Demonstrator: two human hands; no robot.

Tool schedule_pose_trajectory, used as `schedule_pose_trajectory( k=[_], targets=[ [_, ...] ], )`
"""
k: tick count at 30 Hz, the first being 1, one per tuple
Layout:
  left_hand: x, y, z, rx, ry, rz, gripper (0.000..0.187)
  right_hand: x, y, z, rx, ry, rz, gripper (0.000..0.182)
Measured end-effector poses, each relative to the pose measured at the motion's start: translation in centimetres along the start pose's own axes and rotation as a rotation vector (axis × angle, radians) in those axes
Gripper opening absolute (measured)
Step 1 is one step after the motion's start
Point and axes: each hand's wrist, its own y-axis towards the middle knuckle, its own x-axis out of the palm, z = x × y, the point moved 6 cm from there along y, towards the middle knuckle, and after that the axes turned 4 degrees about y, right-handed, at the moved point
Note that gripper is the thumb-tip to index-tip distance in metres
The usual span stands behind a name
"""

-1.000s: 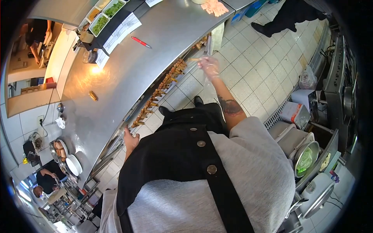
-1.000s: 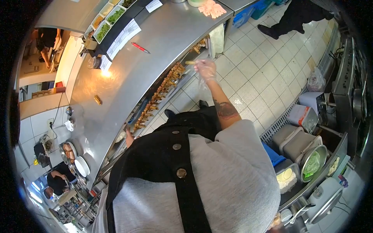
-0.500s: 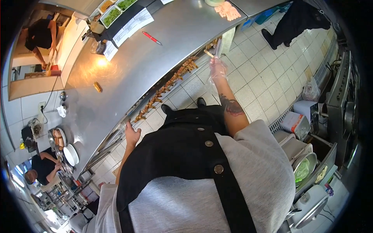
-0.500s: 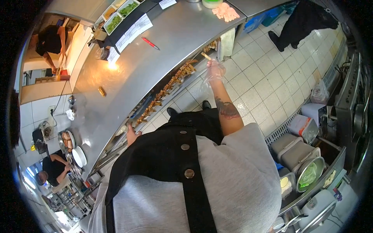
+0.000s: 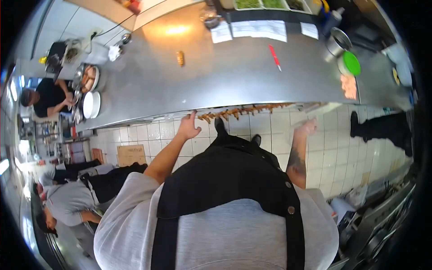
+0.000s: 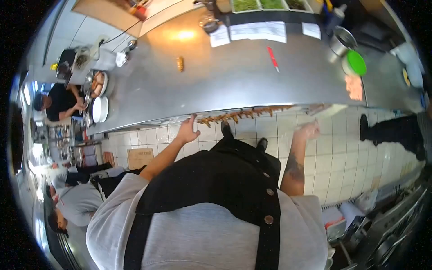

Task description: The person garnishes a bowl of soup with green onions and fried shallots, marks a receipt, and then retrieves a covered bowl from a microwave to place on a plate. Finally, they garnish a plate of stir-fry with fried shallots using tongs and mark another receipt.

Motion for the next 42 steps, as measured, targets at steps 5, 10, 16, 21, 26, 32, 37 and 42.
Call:
schedule_pose_trajectory(
  k=[5, 10, 16, 21, 26, 32, 37, 42],
  targets=[
    [1.8, 1.6, -0.5, 0.003, 0.034, -0.05, 0.081, -11.7, -9.7, -24.9, -0.595, 1.082, 0.171, 0.012],
    [2.5, 2.6, -1.1, 0.131, 0.089, -0.075, 0.086, -4.3, -19.3, -46.6, -1.376, 0.979, -0.616, 0.029],
    [1.1, 4.2, -0.2, 0.168, 0.045, -0.164, 0.071, 3.8, -23.1, -57.2, -1.383, 0.4, -0.841, 0.023],
    [2.7, 6.0, 1.8, 0.104, -0.049, -0.374, 0.047, 5.2, -22.3, -56.3, -1.67, 0.586, -0.482, 0.028],
    [4.3, 7.8, 5.4, 0.261, 0.005, -0.116, 0.04, 4.3, -17.4, -52.5, -1.154, 0.732, -0.733, 0.032],
    [6.2, 6.8, 6.0, 0.191, -0.051, -0.16, 0.047, 6.4, -11.4, -46.6, -1.297, 0.622, -0.443, 0.026],
    [2.9, 4.5, 9.9, 0.121, -0.033, -0.172, 0.052, 1.1, -10.5, -43.3, -1.291, 0.056, -0.416, 0.021],
    [4.4, 5.8, 11.2, 0.05, -0.169, -0.411, 0.051, -4.2, -6.4, -32.7, -0.618, 0.653, -0.785, 0.018]
  ],
)
